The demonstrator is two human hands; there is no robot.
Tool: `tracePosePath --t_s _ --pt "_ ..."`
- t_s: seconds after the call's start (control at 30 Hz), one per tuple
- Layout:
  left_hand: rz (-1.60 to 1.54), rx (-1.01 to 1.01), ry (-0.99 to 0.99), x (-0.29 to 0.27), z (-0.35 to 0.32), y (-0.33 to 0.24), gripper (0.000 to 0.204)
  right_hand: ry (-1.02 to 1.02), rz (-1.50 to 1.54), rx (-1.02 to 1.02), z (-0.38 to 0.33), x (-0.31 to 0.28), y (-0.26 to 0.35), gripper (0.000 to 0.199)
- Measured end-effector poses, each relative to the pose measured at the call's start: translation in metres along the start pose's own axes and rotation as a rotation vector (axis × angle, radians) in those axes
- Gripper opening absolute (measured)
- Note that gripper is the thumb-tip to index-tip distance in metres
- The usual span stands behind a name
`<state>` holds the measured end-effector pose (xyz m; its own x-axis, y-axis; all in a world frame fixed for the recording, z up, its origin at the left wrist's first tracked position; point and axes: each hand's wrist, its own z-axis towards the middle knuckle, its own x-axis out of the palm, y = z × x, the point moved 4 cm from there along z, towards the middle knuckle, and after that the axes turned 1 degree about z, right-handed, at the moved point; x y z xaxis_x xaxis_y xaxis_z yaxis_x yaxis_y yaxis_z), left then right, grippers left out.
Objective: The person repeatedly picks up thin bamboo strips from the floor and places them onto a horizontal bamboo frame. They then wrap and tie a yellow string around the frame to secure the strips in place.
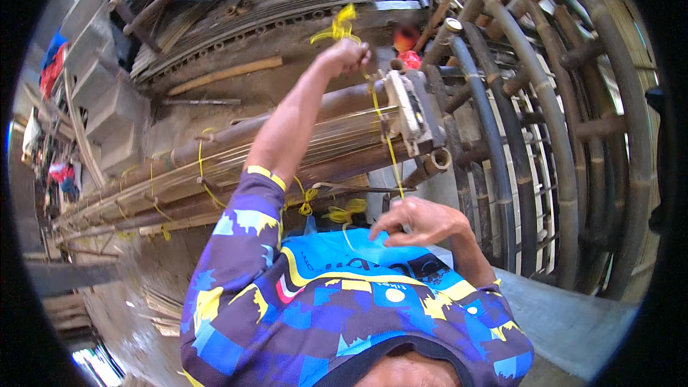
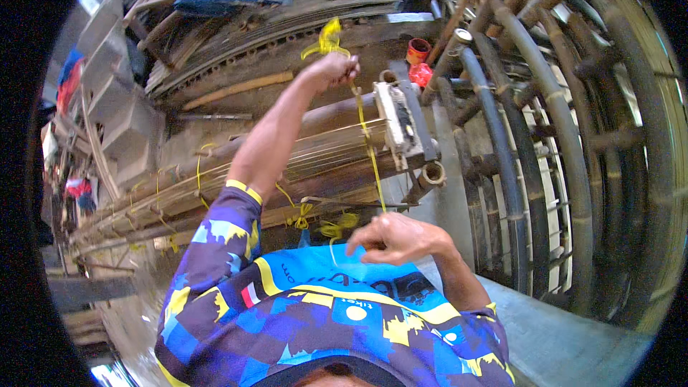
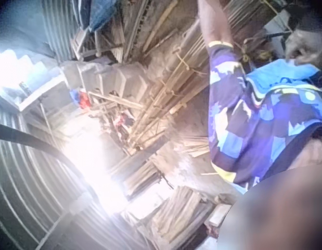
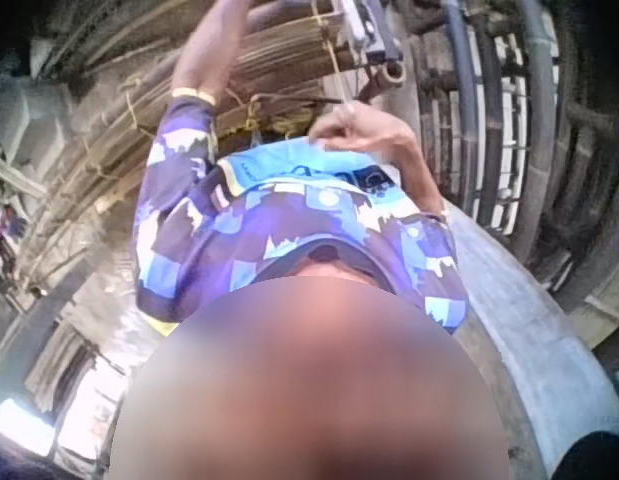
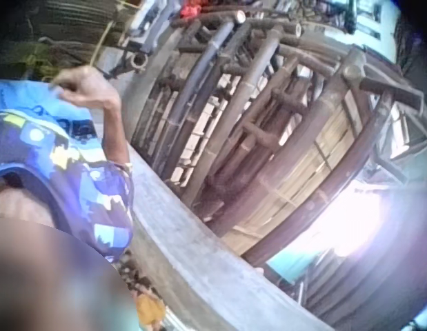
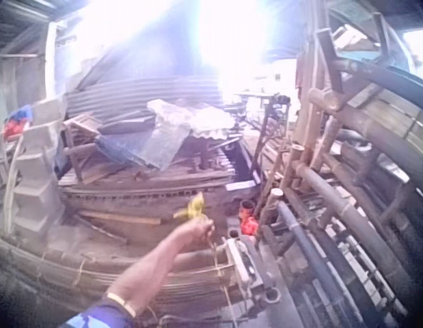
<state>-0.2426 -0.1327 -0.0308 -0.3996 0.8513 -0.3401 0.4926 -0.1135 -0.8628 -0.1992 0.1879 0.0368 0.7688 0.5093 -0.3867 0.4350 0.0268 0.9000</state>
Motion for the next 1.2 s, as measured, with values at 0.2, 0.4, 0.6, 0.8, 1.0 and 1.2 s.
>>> tracePosePath --t_s 0.2,0.4,0.6,0.8,1.0,1.2 --pt "-0.392 0.0 -0.301 -0.117 -0.06 0.011 0.047 0.04 -0.644 0.362 0.02 0.031 -0.062 0.022" --pt "0.617 0.091 -0.498 -0.202 -0.212 0.06 0.047 -0.141 -0.025 -0.212 0.135 0.089 0.028 0.018" --pt "1.04 -0.423 -0.341 -0.256 -0.442 0.188 0.025 0.148 -0.134 -0.018 0.334 0.224 0.085 0.058" --pt "0.774 0.186 -0.499 -0.227 -0.446 0.249 0.022 -0.642 -0.206 -0.229 0.356 0.222 0.155 0.016" --pt "0.653 0.271 -0.566 -0.23 -0.451 0.232 0.034 -0.388 -0.032 -0.394 0.478 0.101 0.273 0.037" --pt "0.638 0.179 -0.539 -0.233 -0.436 0.239 0.037 -0.193 -1.22 0.295 0.552 0.069 0.179 0.028"
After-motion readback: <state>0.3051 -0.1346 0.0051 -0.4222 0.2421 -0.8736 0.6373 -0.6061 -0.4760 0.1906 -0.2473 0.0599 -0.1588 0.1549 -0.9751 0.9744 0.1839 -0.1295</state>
